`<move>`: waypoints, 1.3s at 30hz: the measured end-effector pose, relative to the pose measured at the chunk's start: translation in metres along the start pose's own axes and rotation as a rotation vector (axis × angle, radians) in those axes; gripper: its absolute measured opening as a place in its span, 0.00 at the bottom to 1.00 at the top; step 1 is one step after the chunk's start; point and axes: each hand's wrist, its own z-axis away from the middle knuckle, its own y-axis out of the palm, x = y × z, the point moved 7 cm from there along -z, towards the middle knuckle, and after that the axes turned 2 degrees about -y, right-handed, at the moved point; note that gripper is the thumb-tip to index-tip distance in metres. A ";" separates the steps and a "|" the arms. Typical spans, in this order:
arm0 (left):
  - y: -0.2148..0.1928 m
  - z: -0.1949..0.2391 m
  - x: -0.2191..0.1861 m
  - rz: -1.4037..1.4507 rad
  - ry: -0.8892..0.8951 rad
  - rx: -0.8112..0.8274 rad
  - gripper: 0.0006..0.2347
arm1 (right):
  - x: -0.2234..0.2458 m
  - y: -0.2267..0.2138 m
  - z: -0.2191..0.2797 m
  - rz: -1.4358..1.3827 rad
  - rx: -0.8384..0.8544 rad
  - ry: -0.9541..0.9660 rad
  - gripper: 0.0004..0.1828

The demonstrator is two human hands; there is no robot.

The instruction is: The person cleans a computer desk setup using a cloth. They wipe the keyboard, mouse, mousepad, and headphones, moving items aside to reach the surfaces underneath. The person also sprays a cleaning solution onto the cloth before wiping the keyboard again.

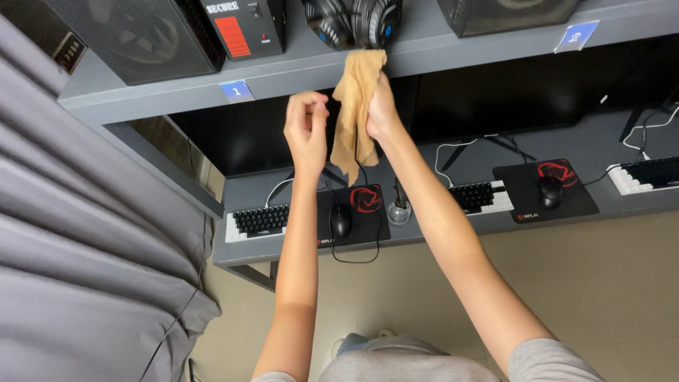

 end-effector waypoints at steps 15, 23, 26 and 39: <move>0.024 0.009 -0.053 0.018 0.125 0.467 0.26 | 0.006 -0.068 0.151 0.736 0.413 0.070 0.17; 0.030 0.082 0.015 0.791 -0.520 0.114 0.15 | 0.013 -0.133 0.197 0.929 0.238 0.220 0.16; 0.024 0.107 0.030 0.818 -0.560 0.031 0.13 | 0.042 -0.124 0.207 0.868 0.097 0.139 0.19; 0.025 0.177 0.077 1.017 -0.776 -0.093 0.14 | 0.011 0.052 0.275 1.838 0.519 -0.513 0.16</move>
